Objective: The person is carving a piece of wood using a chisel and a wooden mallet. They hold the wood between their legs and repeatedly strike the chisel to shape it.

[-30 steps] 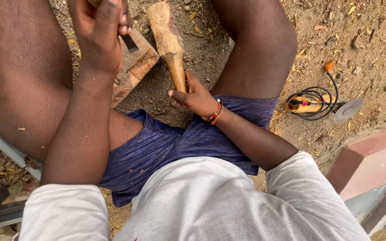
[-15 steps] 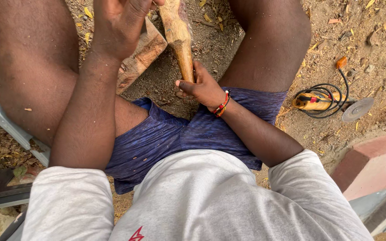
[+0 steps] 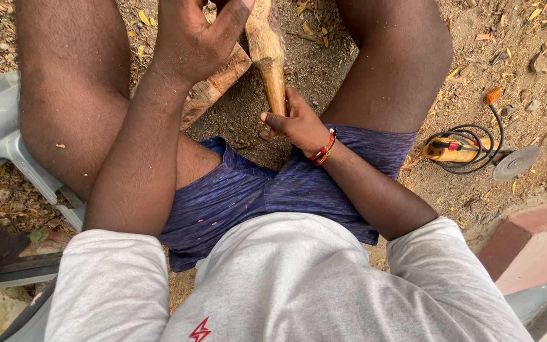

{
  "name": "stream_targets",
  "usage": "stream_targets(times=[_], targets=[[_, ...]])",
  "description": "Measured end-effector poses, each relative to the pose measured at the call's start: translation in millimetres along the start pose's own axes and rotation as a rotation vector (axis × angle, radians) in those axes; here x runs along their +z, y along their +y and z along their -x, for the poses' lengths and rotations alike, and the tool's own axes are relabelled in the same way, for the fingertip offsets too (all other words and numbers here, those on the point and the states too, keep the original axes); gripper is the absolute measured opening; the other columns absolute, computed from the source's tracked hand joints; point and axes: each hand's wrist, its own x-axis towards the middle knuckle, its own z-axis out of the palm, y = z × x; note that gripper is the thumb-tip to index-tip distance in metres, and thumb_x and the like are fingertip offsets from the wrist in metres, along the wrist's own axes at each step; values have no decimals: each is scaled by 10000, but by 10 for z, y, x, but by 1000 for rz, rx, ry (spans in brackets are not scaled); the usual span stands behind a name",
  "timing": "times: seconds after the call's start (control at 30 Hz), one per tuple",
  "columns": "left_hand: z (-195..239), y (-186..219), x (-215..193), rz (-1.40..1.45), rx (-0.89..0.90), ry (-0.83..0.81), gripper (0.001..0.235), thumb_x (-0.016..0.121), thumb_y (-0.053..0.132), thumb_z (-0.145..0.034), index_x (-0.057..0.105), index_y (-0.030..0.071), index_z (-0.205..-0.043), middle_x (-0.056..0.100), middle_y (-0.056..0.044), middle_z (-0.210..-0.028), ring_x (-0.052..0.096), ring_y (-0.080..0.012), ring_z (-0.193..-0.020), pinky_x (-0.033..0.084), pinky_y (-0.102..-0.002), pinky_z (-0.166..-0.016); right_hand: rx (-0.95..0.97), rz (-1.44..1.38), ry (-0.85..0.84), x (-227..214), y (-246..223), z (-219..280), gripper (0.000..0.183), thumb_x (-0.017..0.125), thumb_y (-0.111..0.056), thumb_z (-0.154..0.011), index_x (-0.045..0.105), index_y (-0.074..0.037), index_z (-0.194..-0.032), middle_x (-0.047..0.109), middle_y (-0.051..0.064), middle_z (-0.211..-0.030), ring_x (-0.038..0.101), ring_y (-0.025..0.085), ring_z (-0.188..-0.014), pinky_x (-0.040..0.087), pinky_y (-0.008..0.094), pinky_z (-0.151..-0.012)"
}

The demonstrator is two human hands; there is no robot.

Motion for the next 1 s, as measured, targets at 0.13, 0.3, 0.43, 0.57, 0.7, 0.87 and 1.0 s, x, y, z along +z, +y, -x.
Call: stream_targets(times=[0.13,0.3,0.43,0.57,0.7,0.87,1.0], targets=[[6,-3,53,94,-85,-38,385,665,204,-1227,508,91,-894,457,17,-718,471,-73,-644,421,-248,-610,49,5,23,13,-4,26,660,762,-132,-921,379,16,-1438,593,76,-1042,639,110,-759,582,256,-633],[-24,-40,60,142,-140,-25,511,691,223,-1213,413,125,-795,384,26,-682,408,-70,-565,355,-248,-536,59,70,28,19,-78,7,627,768,-160,-935,412,32,-1415,630,83,-943,652,117,-700,537,250,-580],[10,-108,66,183,-149,4,566,689,229,-1199,367,136,-743,339,20,-639,357,-76,-520,303,-259,-499,73,45,32,38,-104,22,653,763,-166,-912,381,6,-1413,634,63,-904,653,108,-679,521,245,-548],[13,-164,91,186,-124,25,527,670,219,-1195,431,149,-731,372,37,-616,386,-75,-546,308,-253,-467,66,56,26,34,-100,20,632,759,-165,-928,385,12,-1405,633,64,-915,663,108,-697,535,244,-566],[8,-143,107,185,-130,17,567,676,224,-1195,347,146,-741,318,25,-638,335,-80,-510,293,-267,-485,69,73,37,36,-92,7,624,761,-154,-929,394,21,-1402,622,77,-923,654,108,-691,515,241,-543],[-31,-115,97,210,-152,30,557,693,252,-1205,350,143,-780,304,17,-633,323,-92,-532,326,-272,-509,102,2,25,54,-109,-3,644,754,-166,-909,357,1,-1386,585,75,-952,664,116,-683,615,255,-601],[-21,-119,60,48,-120,-11,427,643,326,-1204,485,105,-874,467,16,-731,474,-85,-616,469,-260,-591,125,87,67,57,-67,-23,599,763,-168,-907,400,10,-1349,575,80,-950,646,131,-657,527,272,-544]])
